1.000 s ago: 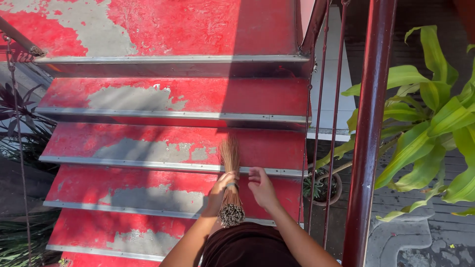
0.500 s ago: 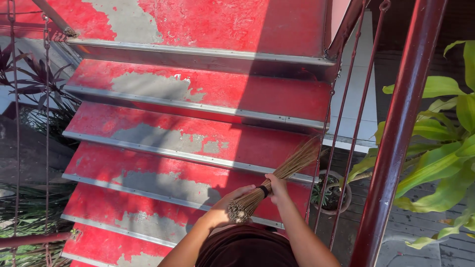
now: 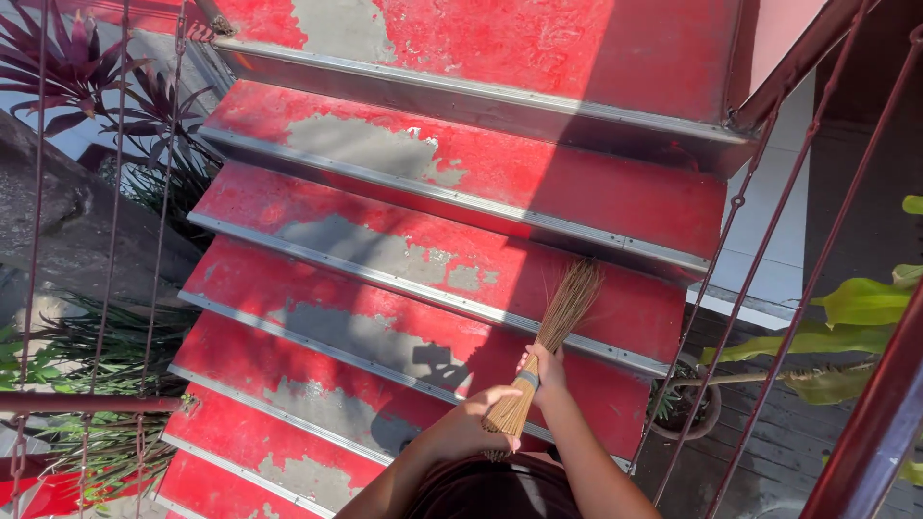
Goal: Sweeping red outdoor stairs using a stick broom.
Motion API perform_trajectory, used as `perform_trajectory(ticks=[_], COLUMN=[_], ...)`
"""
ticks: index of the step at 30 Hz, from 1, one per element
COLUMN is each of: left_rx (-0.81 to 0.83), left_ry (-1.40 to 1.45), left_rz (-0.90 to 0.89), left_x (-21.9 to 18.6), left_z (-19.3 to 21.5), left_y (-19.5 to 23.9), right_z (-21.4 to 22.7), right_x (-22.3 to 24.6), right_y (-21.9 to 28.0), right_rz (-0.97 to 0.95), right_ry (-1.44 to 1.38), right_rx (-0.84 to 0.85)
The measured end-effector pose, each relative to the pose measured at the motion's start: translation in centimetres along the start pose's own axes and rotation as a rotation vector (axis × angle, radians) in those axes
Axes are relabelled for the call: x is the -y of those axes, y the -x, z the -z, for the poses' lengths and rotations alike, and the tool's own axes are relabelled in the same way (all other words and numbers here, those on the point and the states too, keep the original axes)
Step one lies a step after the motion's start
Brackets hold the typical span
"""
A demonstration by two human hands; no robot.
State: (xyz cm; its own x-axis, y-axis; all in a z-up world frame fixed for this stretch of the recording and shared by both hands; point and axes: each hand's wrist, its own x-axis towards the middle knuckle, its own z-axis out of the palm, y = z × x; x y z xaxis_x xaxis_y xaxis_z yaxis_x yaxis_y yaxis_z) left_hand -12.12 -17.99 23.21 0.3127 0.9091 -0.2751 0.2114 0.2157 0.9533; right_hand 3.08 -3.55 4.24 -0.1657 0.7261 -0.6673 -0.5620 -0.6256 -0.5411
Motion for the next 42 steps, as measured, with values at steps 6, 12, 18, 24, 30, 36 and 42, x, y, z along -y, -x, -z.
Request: perform_trajectory(ticks=[6,12,18,24,30,36,42], left_rx=[0.002,0.022,0.017,-0.050,-0.145,-0.342,-0.497], left_ry=[0.170,-0.259,-0.142,-0.079,-0.109,-0.199,-0.248], left_rz=[0.294,0.071,0.113,0.233,-0.007,0.239,-0.093], left_x=[0.8,7.5,7.3,6.2,11.1,10.3,13.1], left_z=[1.1,2.7,7.7,11.9,11.1,13.9,13.7], left_y=[-0.6,1.2,4.1,7.9,9.1,9.9,11.3], right_z=[6.7,-5.3,-9.6,-8.5,-12.1,-14.5,-17.1], right_x=[-5.7,-5.5,-8.0,-15.7,-13.3,-17.2,-16.9], right_y=[-9.0,-1.6,-0.8,-8.3,-3.2,-5.2,-3.2], right_rz=[-0.077,-0.162,0.019,-0.343,-0.040,-0.468,0.022], right_ry=[-0.162,0.189,0.113,0.130,0.145,0.202,0.138], right_rx=[-0.055,0.104,0.083,0.058,0.089,0.053,0.171])
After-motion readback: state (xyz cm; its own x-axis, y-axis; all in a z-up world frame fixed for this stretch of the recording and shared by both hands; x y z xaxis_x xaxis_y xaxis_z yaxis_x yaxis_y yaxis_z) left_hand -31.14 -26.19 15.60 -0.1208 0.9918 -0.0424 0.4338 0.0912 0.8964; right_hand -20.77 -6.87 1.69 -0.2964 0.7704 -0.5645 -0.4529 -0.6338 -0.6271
